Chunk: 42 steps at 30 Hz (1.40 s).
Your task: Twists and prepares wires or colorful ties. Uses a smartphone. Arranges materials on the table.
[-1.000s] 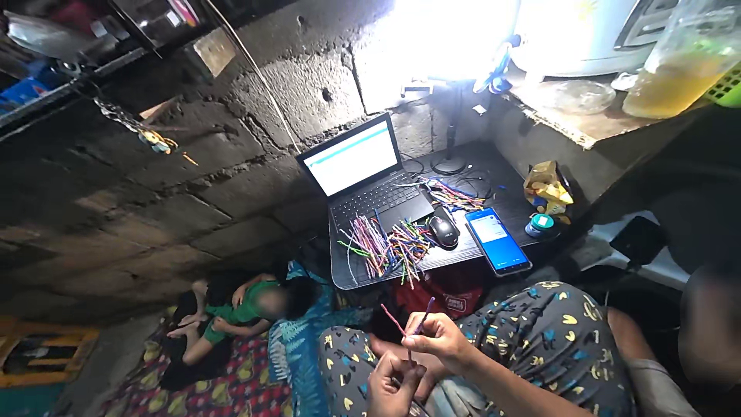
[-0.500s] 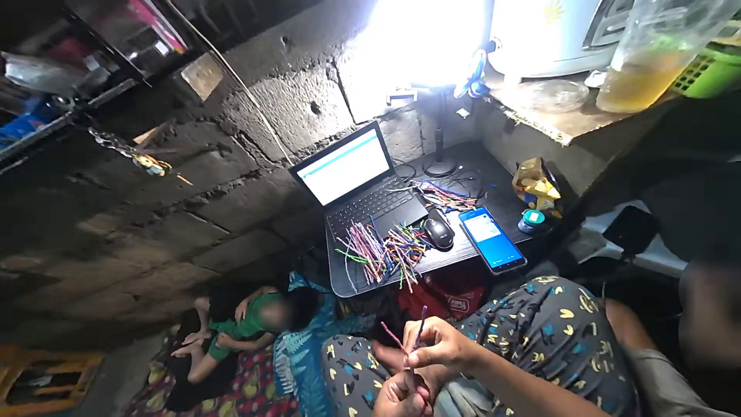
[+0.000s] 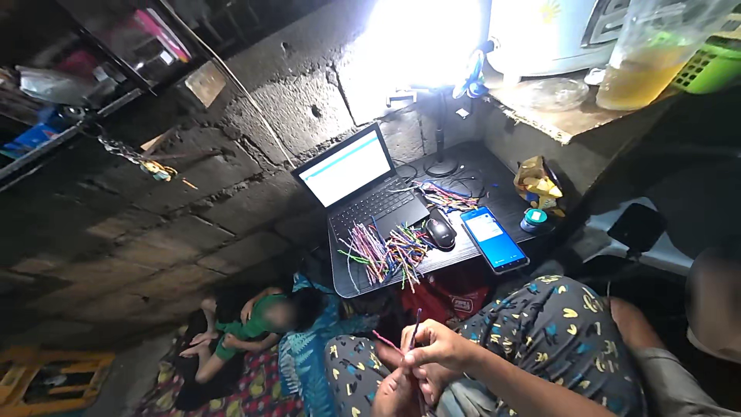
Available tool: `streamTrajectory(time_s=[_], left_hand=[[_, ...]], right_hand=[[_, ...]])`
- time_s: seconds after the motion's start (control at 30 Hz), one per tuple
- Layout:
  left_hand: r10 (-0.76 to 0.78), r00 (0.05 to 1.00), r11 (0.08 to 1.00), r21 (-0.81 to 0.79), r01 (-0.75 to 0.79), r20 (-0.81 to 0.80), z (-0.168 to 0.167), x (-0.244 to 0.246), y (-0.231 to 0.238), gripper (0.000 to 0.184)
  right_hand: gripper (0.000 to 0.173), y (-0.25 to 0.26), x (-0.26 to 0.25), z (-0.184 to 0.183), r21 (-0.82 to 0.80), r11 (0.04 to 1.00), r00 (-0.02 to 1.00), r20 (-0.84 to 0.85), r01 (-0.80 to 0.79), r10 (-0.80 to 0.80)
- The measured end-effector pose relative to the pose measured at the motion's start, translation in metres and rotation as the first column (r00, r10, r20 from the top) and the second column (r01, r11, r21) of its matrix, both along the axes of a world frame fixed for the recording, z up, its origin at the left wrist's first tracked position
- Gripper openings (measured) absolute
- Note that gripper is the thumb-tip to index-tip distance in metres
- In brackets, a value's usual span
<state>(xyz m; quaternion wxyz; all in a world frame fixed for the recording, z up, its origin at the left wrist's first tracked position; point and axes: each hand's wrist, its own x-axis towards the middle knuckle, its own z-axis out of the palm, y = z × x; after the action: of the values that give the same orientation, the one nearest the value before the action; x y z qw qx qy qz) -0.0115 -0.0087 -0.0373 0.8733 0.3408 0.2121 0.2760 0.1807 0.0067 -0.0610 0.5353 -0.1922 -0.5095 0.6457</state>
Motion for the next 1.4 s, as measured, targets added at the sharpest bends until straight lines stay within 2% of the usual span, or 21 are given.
streamTrajectory(time_s=[0.07, 0.13, 0.3, 0.37, 0.43, 0.5, 0.57, 0.6, 0.67, 0.73, 0.8, 0.9, 0.97, 1.1, 1.17, 1.23, 1.27, 1.3, 1.33, 1.37, 1.4], left_hand=[[-0.05, 0.993, 0.996, -0.061, 0.057, 0.11, -0.004, 0.0, 0.002, 0.023], [-0.077, 0.986, 0.995, -0.045, 0.085, 0.147, -0.007, -0.002, 0.002, 0.02], [-0.057, 0.993, 0.998, 0.009, 0.057, 0.105, -0.005, 0.001, -0.002, 0.016], [0.02, 0.999, 0.998, 0.061, -0.022, 0.035, -0.006, 0.004, -0.004, 0.018], [0.203, 0.97, 0.958, 0.233, -0.168, -0.132, -0.002, 0.01, -0.007, 0.018], [0.41, 0.85, 0.837, 0.508, -0.205, -0.332, 0.005, 0.014, -0.007, 0.012], [0.489, 0.75, 0.785, 0.599, -0.157, -0.445, 0.008, 0.017, -0.005, 0.009], [0.467, 0.748, 0.811, 0.566, -0.151, -0.471, 0.008, 0.016, -0.004, 0.008], [0.363, 0.817, 0.895, 0.411, -0.172, -0.448, 0.004, 0.011, -0.004, 0.011], [0.236, 0.904, 0.959, 0.234, -0.158, -0.356, 0.002, 0.005, -0.007, 0.009], [0.1, 0.967, 0.994, 0.076, -0.085, -0.235, 0.001, 0.001, -0.008, 0.006], [-0.047, 0.997, 0.998, -0.045, 0.045, -0.06, -0.005, -0.001, -0.007, 0.016], [-0.111, 0.994, 0.991, -0.075, 0.111, 0.007, -0.007, 0.001, -0.007, 0.015], [-0.188, 0.981, 0.981, -0.035, 0.19, 0.047, -0.011, 0.008, -0.008, 0.015], [-0.082, 0.994, 0.993, 0.079, 0.088, -0.074, -0.007, 0.014, -0.011, 0.012], [0.177, 0.945, 0.946, 0.313, -0.086, -0.276, 0.001, 0.02, -0.013, 0.009], [0.34, 0.857, 0.859, 0.5, -0.115, -0.387, 0.003, 0.023, -0.011, 0.008], [0.49, 0.731, 0.748, 0.66, -0.072, -0.475, 0.003, 0.025, -0.008, 0.007], [0.588, 0.62, 0.667, 0.745, -0.007, -0.52, 0.003, 0.028, -0.006, 0.009], [0.632, 0.554, 0.634, 0.773, 0.033, -0.542, 0.003, 0.029, -0.004, 0.011], [0.631, 0.541, 0.647, 0.762, 0.028, -0.556, 0.002, 0.029, -0.003, 0.011]], right_hand=[[0.017, 0.002, 0.0, -0.003, 0.048, 0.998, 0.999, -0.018, -0.033, 0.034], [0.018, 0.002, 0.001, -0.003, 0.097, 0.995, 1.0, 0.002, -0.026, 0.026], [0.019, -0.003, 0.002, 0.0, 0.203, 0.976, 0.995, 0.04, 0.079, -0.089], [0.022, -0.006, 0.0, 0.004, 0.218, 0.96, 0.977, 0.077, 0.176, -0.197], [0.025, -0.011, -0.002, 0.008, 0.219, 0.929, 0.929, 0.157, 0.299, -0.336], [0.027, -0.014, -0.004, 0.012, 0.171, 0.897, 0.859, 0.261, 0.407, -0.44], [0.024, -0.014, -0.003, 0.012, 0.053, 0.91, 0.854, 0.326, 0.411, -0.405], [0.024, -0.013, -0.001, 0.012, -0.003, 0.933, 0.881, 0.331, 0.359, -0.338], [0.022, -0.009, 0.006, 0.009, -0.072, 0.982, 0.954, 0.258, 0.174, -0.15], [0.02, -0.006, 0.013, 0.003, -0.07, 0.997, 0.994, 0.105, -0.027, 0.034], [0.019, -0.005, 0.018, -0.002, -0.026, 0.988, 0.988, 0.003, -0.155, 0.156], [0.012, -0.004, 0.017, -0.006, 0.001, 0.98, 0.978, -0.064, -0.201, 0.2], [0.006, -0.005, 0.016, -0.007, 0.024, 0.979, 0.974, -0.104, -0.202, 0.203], [0.004, -0.007, 0.015, -0.006, 0.068, 0.992, 0.986, -0.124, -0.102, 0.11], [0.006, -0.01, 0.014, -0.002, 0.05, 0.999, 0.996, -0.088, 0.01, -0.006], [0.007, -0.015, 0.012, 0.004, -0.013, 0.981, 0.982, -0.001, 0.191, -0.191], [0.009, -0.016, 0.01, 0.007, -0.055, 0.953, 0.953, 0.075, 0.299, -0.295], [0.011, -0.015, 0.008, 0.008, -0.096, 0.915, 0.915, 0.143, 0.392, -0.377], [0.012, -0.014, 0.004, 0.008, -0.135, 0.879, 0.881, 0.197, 0.458, -0.429], [0.013, -0.012, 0.001, 0.008, -0.172, 0.858, 0.867, 0.227, 0.484, -0.443], [0.013, -0.01, 0.001, 0.008, -0.213, 0.859, 0.878, 0.23, 0.466, -0.419]])
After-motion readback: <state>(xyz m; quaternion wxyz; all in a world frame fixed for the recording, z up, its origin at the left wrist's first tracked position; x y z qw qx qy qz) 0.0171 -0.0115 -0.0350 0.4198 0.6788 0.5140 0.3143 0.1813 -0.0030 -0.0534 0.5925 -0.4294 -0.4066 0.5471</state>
